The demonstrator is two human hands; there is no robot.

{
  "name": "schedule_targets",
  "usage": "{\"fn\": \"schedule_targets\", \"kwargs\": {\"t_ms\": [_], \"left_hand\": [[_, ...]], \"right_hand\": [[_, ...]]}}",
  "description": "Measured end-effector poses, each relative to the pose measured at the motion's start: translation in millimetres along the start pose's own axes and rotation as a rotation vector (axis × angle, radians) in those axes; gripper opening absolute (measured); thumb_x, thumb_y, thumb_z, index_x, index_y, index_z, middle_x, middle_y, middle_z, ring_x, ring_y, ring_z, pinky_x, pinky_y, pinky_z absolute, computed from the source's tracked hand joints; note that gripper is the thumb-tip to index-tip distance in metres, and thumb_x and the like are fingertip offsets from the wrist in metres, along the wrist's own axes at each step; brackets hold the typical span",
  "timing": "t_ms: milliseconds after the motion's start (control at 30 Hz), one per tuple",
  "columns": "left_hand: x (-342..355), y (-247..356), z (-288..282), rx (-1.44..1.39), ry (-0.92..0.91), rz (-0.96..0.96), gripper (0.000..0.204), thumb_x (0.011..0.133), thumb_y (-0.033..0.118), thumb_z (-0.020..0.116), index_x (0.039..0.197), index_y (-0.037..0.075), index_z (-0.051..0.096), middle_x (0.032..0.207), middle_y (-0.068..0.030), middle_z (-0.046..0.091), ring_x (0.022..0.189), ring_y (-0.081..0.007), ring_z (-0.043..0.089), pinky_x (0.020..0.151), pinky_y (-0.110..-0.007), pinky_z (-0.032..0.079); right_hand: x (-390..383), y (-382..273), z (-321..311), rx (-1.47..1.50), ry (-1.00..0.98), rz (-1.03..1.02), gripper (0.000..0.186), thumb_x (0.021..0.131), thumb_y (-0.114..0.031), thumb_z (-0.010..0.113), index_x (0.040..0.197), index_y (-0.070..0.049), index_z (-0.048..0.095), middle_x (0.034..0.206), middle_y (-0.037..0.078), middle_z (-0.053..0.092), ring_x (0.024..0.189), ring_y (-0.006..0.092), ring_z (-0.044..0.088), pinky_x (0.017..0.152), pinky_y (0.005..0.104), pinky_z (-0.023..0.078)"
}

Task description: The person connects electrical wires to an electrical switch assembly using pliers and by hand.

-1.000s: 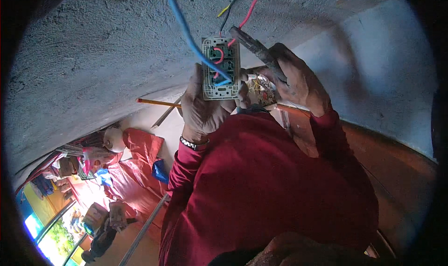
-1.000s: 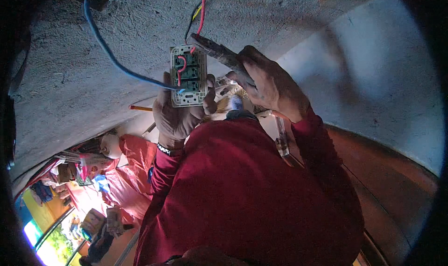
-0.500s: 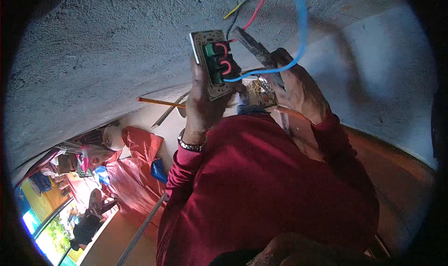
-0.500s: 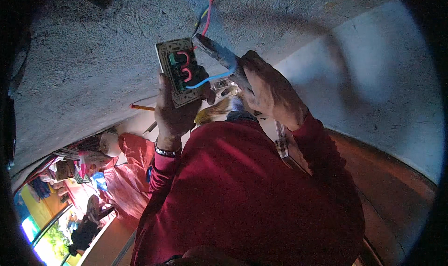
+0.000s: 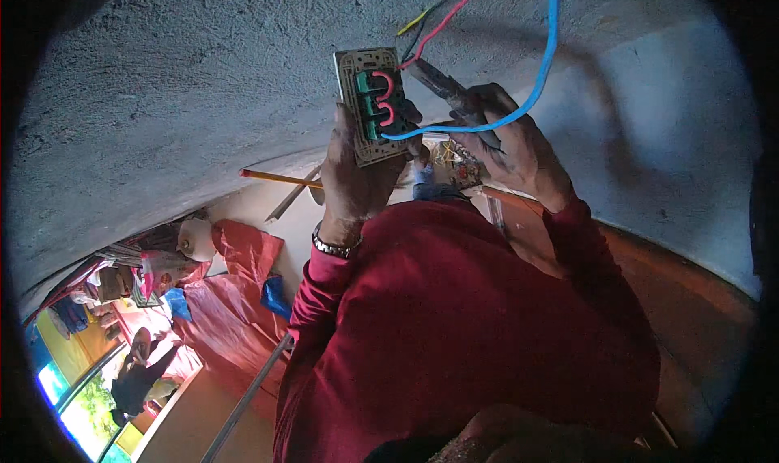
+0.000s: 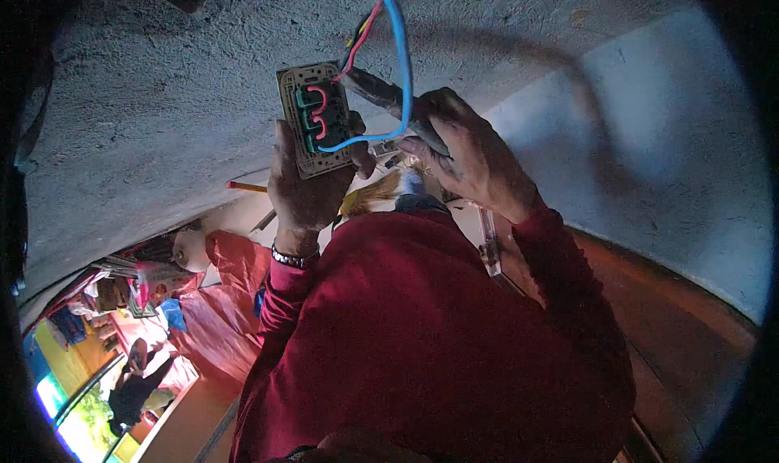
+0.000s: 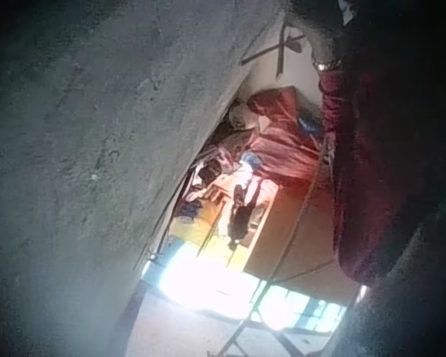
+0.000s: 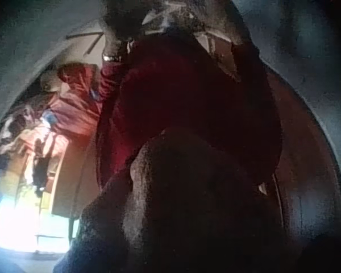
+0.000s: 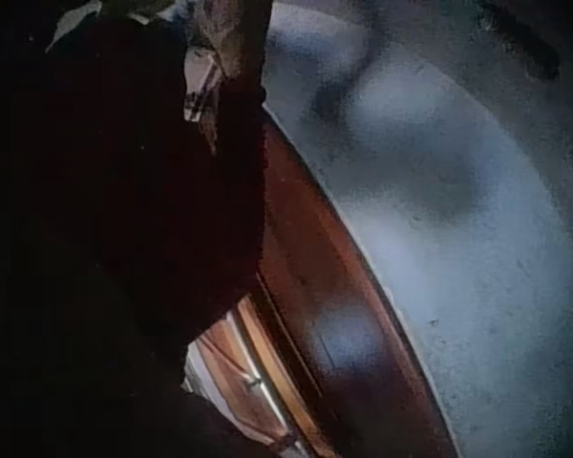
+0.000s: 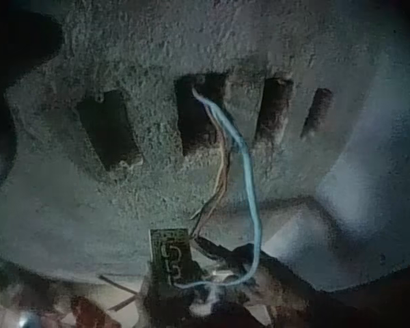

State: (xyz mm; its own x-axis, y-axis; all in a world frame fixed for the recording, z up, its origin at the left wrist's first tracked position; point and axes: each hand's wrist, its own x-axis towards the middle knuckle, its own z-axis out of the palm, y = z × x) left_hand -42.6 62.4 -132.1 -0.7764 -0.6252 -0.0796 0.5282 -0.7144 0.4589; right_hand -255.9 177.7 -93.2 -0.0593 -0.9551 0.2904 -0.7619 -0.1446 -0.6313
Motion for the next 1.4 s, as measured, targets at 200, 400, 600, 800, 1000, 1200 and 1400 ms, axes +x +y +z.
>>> {"fn": "schedule_targets", "kwargs": {"t_ms": [200,400,600,800,1000,1200,1400], "left_hand": [[2,-2,-1,0.003,-0.049,0.027,0.071,0.109,0.062,0.036,0.148,0.004,0.048,0.128,-0.0194,0.063,0.095,-0.0309,0.065,0.081,-0.046,0.049],[3,-2,-5,0.060,-0.048,0.062,0.072,0.109,0.063,0.035,0.149,0.004,0.047,0.126,-0.0183,0.063,0.094,-0.0299,0.065,0.079,-0.046,0.049],[3,-1,-1,0.141,-0.001,0.090,0.070,0.109,0.062,0.035,0.147,0.004,0.048,0.122,-0.0171,0.064,0.093,-0.0286,0.064,0.079,-0.045,0.051],[4,0,-4,0.213,0.015,0.119,0.068,0.110,0.060,0.034,0.144,0.003,0.048,0.122,-0.0156,0.064,0.091,-0.0280,0.064,0.078,-0.045,0.052],[2,0,-8,0.790,0.088,0.259,0.070,0.109,0.062,0.036,0.143,0.002,0.049,0.120,-0.0151,0.063,0.092,-0.0277,0.065,0.079,-0.045,0.052],[3,12,6,0.047,0.104,-0.021,0.074,0.107,0.066,0.035,0.141,0.003,0.051,0.116,-0.0145,0.063,0.084,-0.0244,0.059,0.071,-0.041,0.048],[8,10,12,0.270,-0.074,0.043,0.069,0.107,0.065,0.038,0.138,0.005,0.050,0.111,-0.0107,0.061,0.083,-0.0210,0.058,0.067,-0.037,0.048]], "right_hand": [[1,-3,-1,-0.007,-0.074,0.043,0.036,0.099,-0.029,0.073,0.117,0.001,0.062,0.108,0.018,0.059,0.095,0.0356,0.064,0.083,0.0466,0.053],[3,-10,-10,0.007,-0.129,0.122,0.038,0.097,-0.027,0.075,0.119,0.001,0.061,0.102,0.018,0.057,0.090,0.0364,0.062,0.079,0.0476,0.051],[5,-13,-11,-0.076,-0.157,0.052,0.041,0.096,-0.025,0.075,0.127,0.000,0.061,0.115,0.022,0.063,0.098,0.0397,0.067,0.085,0.0482,0.055],[9,-19,-17,-0.102,-0.210,0.093,0.043,0.097,-0.025,0.074,0.130,-0.001,0.060,0.111,0.022,0.066,0.100,0.0388,0.068,0.086,0.0481,0.055],[9,-20,-19,-0.082,-0.143,0.059,0.032,0.100,-0.024,0.072,0.110,0.001,0.057,0.093,0.018,0.057,0.081,0.0371,0.060,0.074,0.0483,0.047],[11,-21,-19,-0.092,-0.217,0.163,0.040,0.097,-0.020,0.073,0.128,0.000,0.055,0.105,0.022,0.060,0.090,0.0384,0.067,0.079,0.0482,0.055],[6,-7,-14,-0.234,-0.297,0.117,0.045,0.086,-0.010,0.075,0.123,0.002,0.053,0.108,0.024,0.058,0.098,0.0435,0.064,0.085,0.0500,0.054]]}}
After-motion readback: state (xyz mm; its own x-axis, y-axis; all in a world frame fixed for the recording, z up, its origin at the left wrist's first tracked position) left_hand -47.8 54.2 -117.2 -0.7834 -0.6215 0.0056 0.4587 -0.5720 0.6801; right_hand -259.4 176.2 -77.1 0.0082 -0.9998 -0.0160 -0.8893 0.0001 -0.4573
